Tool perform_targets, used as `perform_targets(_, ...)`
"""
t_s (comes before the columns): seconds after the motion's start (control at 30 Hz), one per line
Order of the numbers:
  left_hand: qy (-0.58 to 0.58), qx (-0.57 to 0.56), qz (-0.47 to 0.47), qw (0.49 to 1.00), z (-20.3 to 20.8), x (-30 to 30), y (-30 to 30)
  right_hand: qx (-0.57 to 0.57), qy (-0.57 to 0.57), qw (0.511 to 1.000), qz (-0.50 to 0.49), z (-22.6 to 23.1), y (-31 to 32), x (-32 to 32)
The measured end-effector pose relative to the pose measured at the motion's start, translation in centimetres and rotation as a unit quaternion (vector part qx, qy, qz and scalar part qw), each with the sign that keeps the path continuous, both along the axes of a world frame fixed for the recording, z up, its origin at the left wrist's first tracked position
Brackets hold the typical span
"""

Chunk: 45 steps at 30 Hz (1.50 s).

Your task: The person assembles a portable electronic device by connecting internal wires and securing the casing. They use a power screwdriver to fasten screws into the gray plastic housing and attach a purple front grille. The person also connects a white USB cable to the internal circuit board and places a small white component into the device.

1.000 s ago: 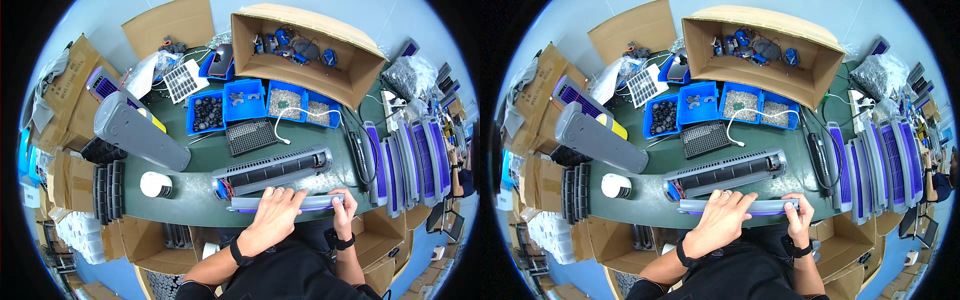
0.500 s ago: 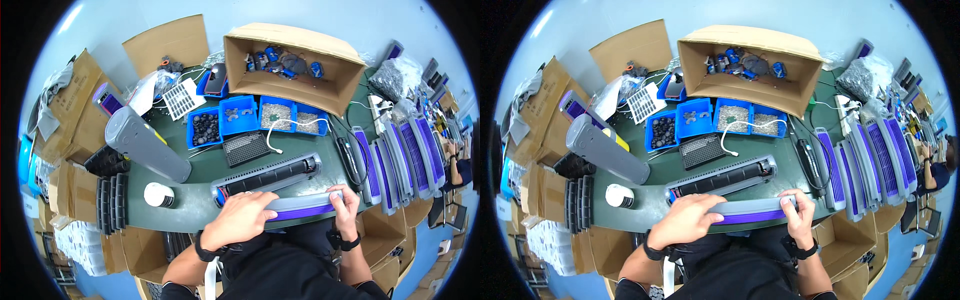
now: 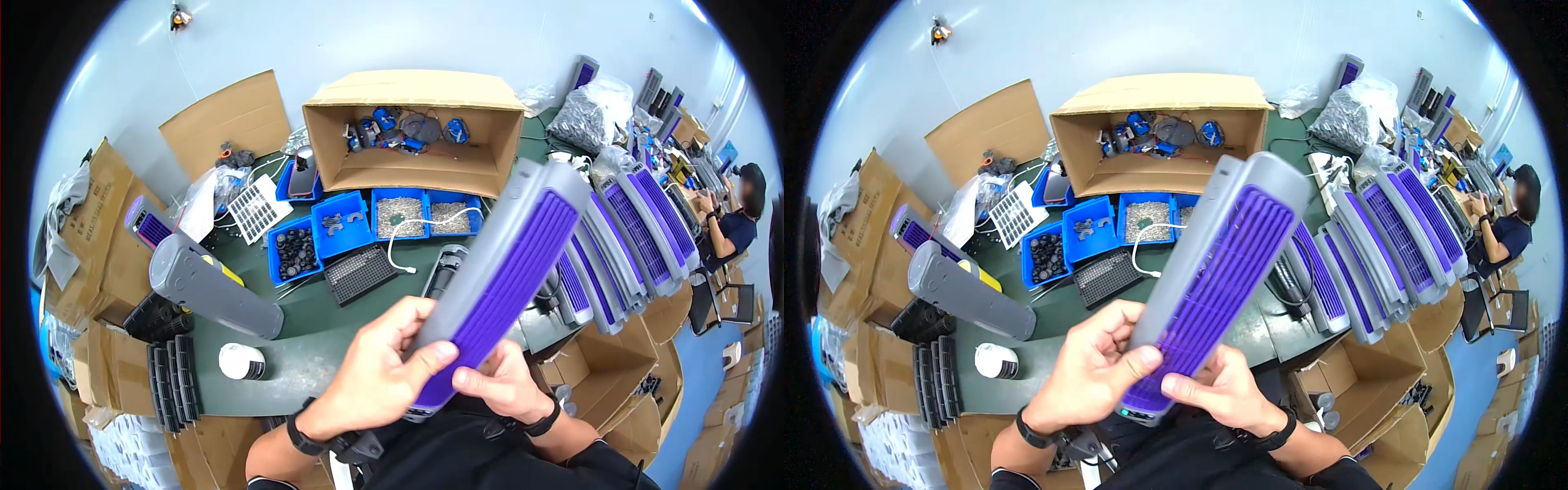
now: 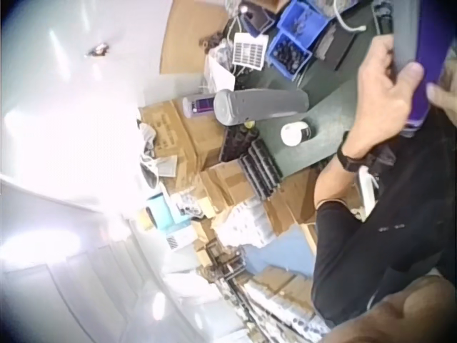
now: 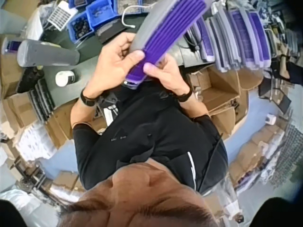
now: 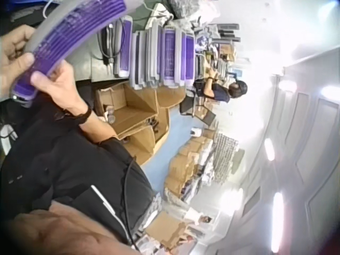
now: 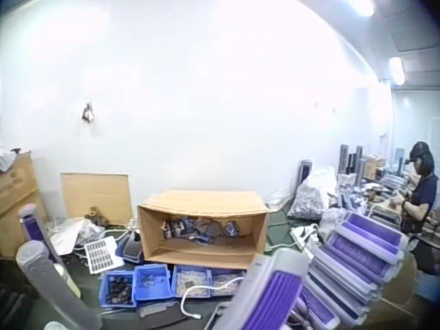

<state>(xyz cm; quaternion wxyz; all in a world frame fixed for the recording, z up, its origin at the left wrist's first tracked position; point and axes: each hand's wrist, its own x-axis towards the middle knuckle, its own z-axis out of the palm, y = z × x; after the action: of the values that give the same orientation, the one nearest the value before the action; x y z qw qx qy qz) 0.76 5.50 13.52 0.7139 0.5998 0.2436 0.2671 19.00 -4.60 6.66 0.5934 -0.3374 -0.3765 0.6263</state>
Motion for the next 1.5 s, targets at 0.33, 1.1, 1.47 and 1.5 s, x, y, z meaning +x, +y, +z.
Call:
perform_targets(0.33,0.015,0.373,-0.239,0.896,-0.8,8.0,8.0,-0.021,-0.114,0.977,-0.181,8.7,-5.2,9.2)
perform_targets(1.1,-0.034,0.226,0.297,0.927,-6.6,5.0,10.1,0.039,0.020,0.995,-0.090,15.3,8.2,11.1)
perform_targets(1.47,0.037,0.177,0.297,0.938,-9.9,0.6,8.5,0.011,-0.053,0.998,-0.031,17.4,8.9,9.7)
perform_targets(1.5,0.052,0.188,0.283,0.939,-9.3,1.2,8.1,0.000,-0.056,0.998,-0.023,17.3,8.2,9.3)
